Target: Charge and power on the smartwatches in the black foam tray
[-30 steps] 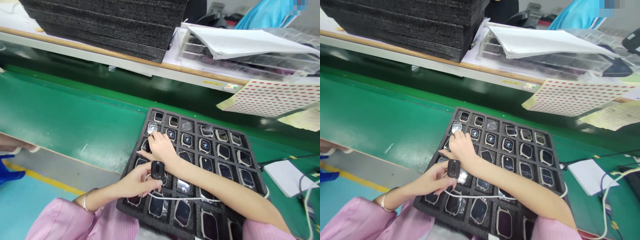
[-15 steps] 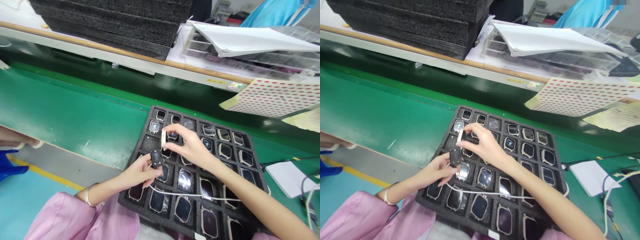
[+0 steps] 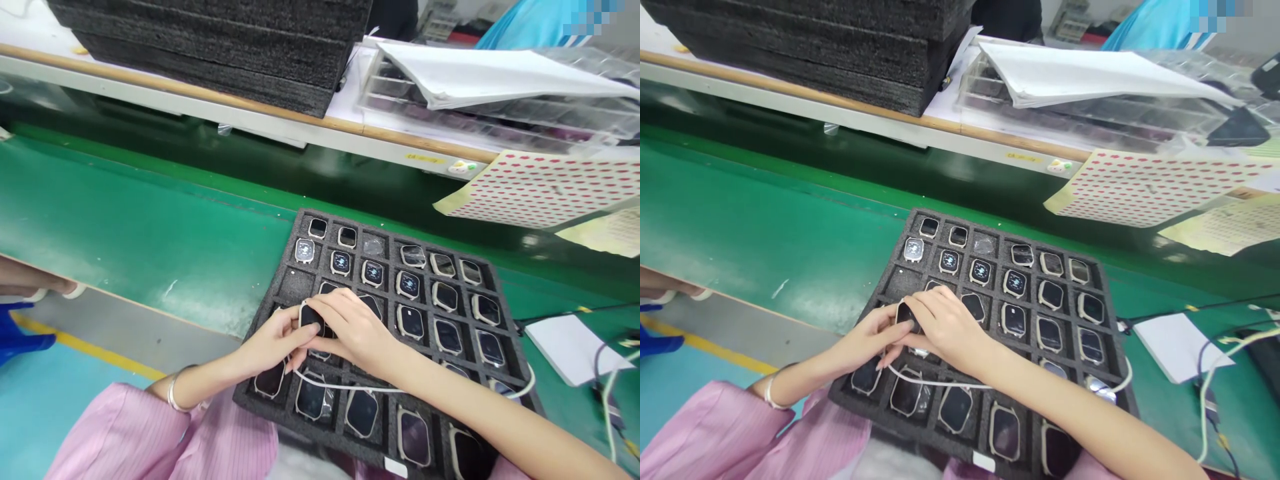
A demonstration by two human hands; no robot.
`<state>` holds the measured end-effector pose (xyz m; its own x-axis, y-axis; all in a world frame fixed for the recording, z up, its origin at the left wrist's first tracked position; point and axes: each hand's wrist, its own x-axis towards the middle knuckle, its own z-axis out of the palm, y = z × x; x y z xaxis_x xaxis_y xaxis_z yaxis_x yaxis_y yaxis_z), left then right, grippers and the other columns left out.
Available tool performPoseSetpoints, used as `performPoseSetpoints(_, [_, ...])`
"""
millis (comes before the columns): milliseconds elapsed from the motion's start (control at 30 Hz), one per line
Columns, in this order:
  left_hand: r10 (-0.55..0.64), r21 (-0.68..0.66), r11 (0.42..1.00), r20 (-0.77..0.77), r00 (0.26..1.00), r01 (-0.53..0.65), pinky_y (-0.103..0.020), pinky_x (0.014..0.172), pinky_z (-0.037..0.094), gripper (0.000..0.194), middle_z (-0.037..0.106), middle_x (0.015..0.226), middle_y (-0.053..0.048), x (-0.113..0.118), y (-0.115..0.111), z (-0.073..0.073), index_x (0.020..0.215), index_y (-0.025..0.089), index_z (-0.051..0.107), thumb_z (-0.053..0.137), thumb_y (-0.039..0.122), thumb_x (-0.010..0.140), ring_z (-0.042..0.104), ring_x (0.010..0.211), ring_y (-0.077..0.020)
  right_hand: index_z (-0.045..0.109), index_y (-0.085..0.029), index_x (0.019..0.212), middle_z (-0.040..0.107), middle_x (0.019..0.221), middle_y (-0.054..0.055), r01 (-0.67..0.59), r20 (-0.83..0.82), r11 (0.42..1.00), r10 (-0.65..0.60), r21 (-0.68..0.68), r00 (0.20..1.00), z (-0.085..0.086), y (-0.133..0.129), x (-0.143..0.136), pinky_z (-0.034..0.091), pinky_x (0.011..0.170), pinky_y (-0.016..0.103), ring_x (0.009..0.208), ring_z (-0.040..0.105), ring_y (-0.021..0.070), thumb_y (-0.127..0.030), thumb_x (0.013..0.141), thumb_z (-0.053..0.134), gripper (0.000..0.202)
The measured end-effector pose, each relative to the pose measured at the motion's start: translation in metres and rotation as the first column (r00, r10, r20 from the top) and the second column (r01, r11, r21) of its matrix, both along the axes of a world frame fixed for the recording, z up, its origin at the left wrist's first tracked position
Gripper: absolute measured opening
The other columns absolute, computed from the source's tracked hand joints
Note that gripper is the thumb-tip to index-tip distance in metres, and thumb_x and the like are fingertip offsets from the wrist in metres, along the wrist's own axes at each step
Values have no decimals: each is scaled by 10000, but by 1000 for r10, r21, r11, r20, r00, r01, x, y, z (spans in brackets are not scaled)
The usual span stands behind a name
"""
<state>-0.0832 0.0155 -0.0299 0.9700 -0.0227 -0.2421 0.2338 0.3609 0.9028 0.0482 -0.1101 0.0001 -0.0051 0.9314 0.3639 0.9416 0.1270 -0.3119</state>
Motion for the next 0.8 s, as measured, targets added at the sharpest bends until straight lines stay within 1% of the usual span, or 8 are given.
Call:
performPoseSetpoints(67, [2,-4,1000,6,1000,-2,-149,348,231,324,424,410,100,-1,0,-1,954,139,493,509,455,888,340,303,-42,565,-70,1136,658,925,163,16,-4,998,-16,63,1000,-3,-2,-3,517,759,418,846,623,261,-371,919,540,372])
performPoseSetpoints(167, [-6,-11,1000,-5,1000,6,-145,324,235,302,440,417,94,-2,0,-2,884,150,486,528,449,879,344,291,-42,559,-75,1126,659,883,149,28,-38,993,-23,115,999,-6,-4,-6,533,737,410,808,624,251,-428,898,554,421])
performPoseSetpoints(267, [-2,15,1000,-9,1000,2,-142,316,228,304,438,405,93,-2,0,0,893,140,502,528,443,881,334,279,-39,551,-71,1121,657,889,144,25,-74,989,-14,146,997,-5,-4,-6,540,738,395,811,626,243,-442,876,580,445])
performPoseSetpoints(367, [10,39,999,-10,1000,-9,-141,311,218,323,428,397,96,-2,0,3,925,133,515,533,452,876,333,272,-40,546,-48,1117,659,903,162,8,-56,986,1,164,998,-2,-4,-5,535,748,397,826,628,250,-414,863,612,451])
performPoseSetpoints(500, [5,51,999,-31,1000,-3,-146,305,239,348,430,405,94,-3,0,5,950,131,518,549,466,862,348,275,-47,549,-50,1110,666,882,161,-14,-25,990,18,139,1000,1,-4,-4,511,775,430,806,634,251,-402,842,647,453])
performPoseSetpoints(633, [-6,58,998,-24,1000,8,-141,302,226,347,418,396,95,-4,0,4,994,126,532,537,452,874,341,273,-45,529,-93,1156,661,917,129,-15,-138,996,27,87,990,0,-6,-2,509,789,416,836,625,238,-438,839,640,482])
performPoseSetpoints(733, [4,38,999,-16,1000,-3,-133,295,196,355,399,418,107,-5,1,3,1031,130,525,536,448,873,332,270,-36,469,-124,1253,621,1078,147,4,-190,1000,-6,-11,982,0,-12,0,495,858,434,983,593,259,-457,846,628,549])
performPoseSetpoints(800, [15,29,999,-15,1000,-15,-130,291,180,365,462,484,86,-5,0,3,1061,130,512,539,441,871,334,277,-24,441,-121,1283,560,1180,179,47,-182,998,-52,-34,982,0,-19,-2,485,879,449,1072,550,279,-445,849,630,573])
